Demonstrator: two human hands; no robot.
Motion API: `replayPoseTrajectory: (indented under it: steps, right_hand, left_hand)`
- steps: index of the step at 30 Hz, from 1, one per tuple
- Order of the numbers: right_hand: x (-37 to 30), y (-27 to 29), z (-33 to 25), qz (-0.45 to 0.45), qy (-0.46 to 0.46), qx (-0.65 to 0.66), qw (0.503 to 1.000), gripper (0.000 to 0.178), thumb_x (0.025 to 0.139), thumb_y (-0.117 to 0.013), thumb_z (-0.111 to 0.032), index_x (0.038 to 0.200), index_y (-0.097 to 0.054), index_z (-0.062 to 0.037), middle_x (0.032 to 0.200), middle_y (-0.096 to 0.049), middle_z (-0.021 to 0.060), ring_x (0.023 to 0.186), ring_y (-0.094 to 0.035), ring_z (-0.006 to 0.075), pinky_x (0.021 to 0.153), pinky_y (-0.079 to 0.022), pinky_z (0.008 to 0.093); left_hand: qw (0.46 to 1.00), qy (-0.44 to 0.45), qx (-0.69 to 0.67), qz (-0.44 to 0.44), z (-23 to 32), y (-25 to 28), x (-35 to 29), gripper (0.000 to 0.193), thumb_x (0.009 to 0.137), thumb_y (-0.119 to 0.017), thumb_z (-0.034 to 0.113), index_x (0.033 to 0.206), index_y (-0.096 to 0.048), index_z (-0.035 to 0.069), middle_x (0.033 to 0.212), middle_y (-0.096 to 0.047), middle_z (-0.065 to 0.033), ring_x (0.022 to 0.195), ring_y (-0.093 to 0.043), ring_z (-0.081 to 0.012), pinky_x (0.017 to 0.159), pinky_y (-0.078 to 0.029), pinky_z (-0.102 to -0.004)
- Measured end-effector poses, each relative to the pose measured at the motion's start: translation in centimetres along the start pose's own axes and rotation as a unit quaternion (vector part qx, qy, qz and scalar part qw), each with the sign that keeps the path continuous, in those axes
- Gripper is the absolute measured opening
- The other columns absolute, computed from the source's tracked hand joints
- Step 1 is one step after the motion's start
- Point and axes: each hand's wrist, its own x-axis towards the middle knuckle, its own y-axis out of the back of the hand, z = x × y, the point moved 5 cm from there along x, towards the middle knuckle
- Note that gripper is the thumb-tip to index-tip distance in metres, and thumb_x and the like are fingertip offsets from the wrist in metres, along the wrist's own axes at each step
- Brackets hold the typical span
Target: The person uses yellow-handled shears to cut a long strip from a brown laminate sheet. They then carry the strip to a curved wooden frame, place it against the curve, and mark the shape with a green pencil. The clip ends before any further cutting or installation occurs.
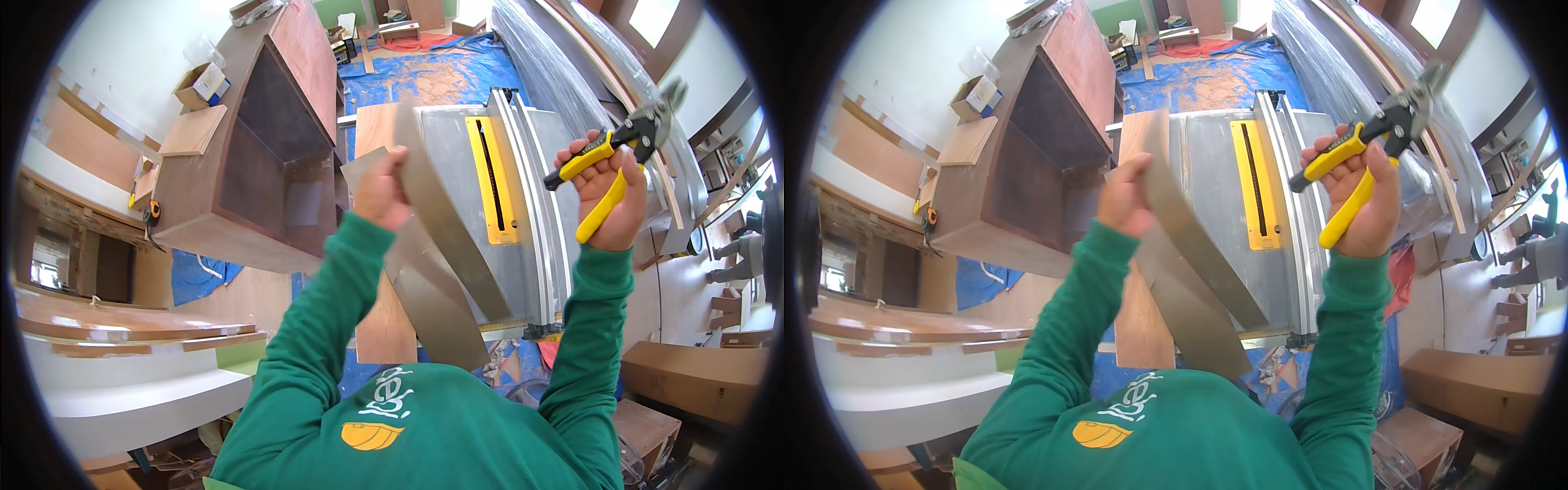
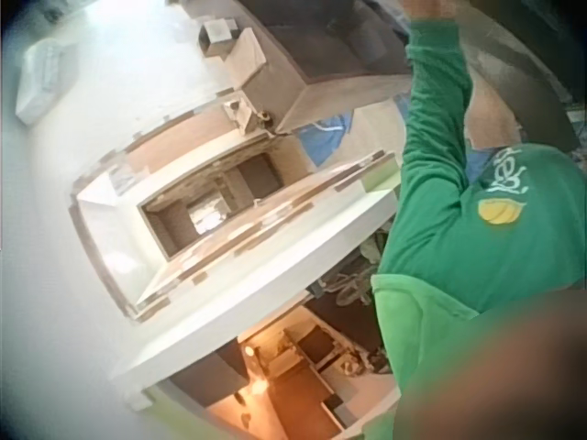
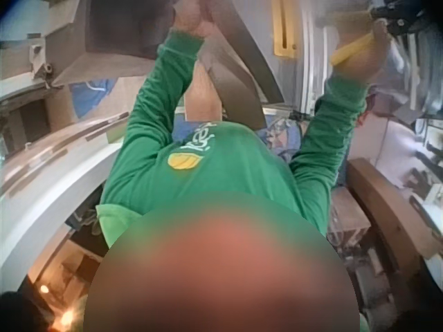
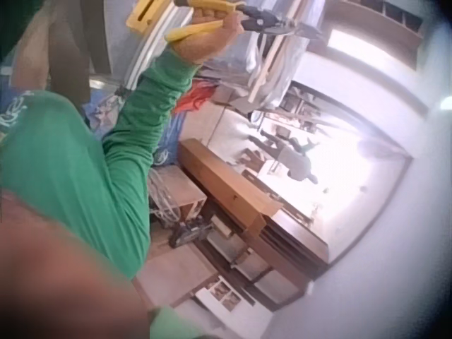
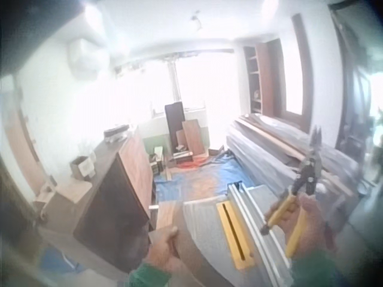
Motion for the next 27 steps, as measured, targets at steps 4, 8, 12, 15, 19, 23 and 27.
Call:
replayPoseTrajectory:
  steps: [4,8,12,15,19,23,27]
  right_hand:
    - [-0.5,-1.5,1.5,-0.001,-0.118,-0.274,0.955,0.058,0.096,-0.066,-0.046,0.127,-0.059,0.0025,0.103,-0.068,0.0134,0.097,-0.068,0.0231,0.095,-0.053,0.0374]
    - [-2.8,-3.1,10.0,-0.072,-0.174,-0.446,0.875,0.059,0.09,-0.077,-0.044,0.118,-0.063,0.0063,0.096,-0.066,0.0092,0.092,-0.065,0.0168,0.087,-0.051,0.0314]
    - [-6.3,-2.6,18.5,-0.132,-0.136,-0.681,0.708,0.099,0.081,-0.079,-0.065,0.138,-0.052,0.0115,0.128,-0.06,0.0289,0.121,-0.06,0.0405,0.102,-0.048,0.0452]
    - [-8.3,-1.9,22.8,-0.169,-0.102,-0.754,0.627,0.112,0.075,-0.081,-0.071,0.144,-0.047,0.01,0.129,-0.057,0.0254,0.125,-0.054,0.0414,0.108,-0.043,0.0475]
    - [-9.4,-1.1,24.9,-0.194,-0.089,-0.777,0.592,0.122,0.072,-0.081,-0.074,0.15,-0.041,0.0108,0.137,-0.053,0.024,0.134,-0.046,0.0399,0.116,-0.032,0.05]
    - [-9.9,-0.8,25.4,-0.204,-0.021,-0.796,0.57,0.127,0.071,-0.079,-0.076,0.154,-0.035,0.0098,0.145,-0.048,0.0239,0.139,-0.041,0.0397,0.119,-0.028,0.0522]
    - [-10.6,-0.5,26.0,-0.21,0.015,-0.803,0.557,0.124,0.075,-0.074,-0.079,0.155,-0.035,0.0071,0.149,-0.044,0.0235,0.141,-0.039,0.0413,0.119,-0.026,0.0547]
  left_hand:
    - [0.992,-0.122,-0.016,0.014,8.7,0.6,-8.4,0.026,0.106,-0.055,0.027,0.106,-0.068,0.005,0.096,-0.072,-0.0085,0.086,-0.069,-0.0208,0.081,-0.056,-0.0376]
    - [0.975,-0.212,-0.009,0.061,12.5,3.8,-14.7,0.027,0.108,-0.053,0.027,0.106,-0.068,0.004,0.093,-0.072,-0.0088,0.08,-0.069,-0.0213,0.078,-0.056,-0.0382]
    - [0.961,-0.244,0.01,0.128,11.3,7.8,-15.9,0.021,0.108,-0.053,0.024,0.109,-0.064,0.006,0.096,-0.075,-0.0068,0.085,-0.073,-0.0189,0.076,-0.06,-0.0345]
    - [0.963,-0.236,0.078,0.105,9.7,8.9,-15.7,0.021,0.109,-0.052,0.025,0.112,-0.063,0.008,0.098,-0.074,-0.0064,0.083,-0.075,-0.019,0.065,-0.064,-0.0356]
    - [0.969,-0.205,0.103,0.09,7.6,8.7,-15.9,0.025,0.109,-0.051,0.026,0.123,-0.061,0.009,0.106,-0.073,-0.0075,0.085,-0.075,-0.0198,0.062,-0.065,-0.0379]
    - [0.975,-0.178,0.106,0.078,6.3,7.5,-16.1,0.025,0.11,-0.049,0.027,0.124,-0.059,0.009,0.107,-0.072,-0.0054,0.087,-0.075,-0.0175,0.063,-0.065,-0.0353]
    - [0.984,-0.138,0.101,0.055,5.7,6.5,-16.7,0.027,0.111,-0.049,0.027,0.129,-0.058,0.009,0.11,-0.071,-0.0053,0.091,-0.074,-0.0178,0.068,-0.066,-0.0348]
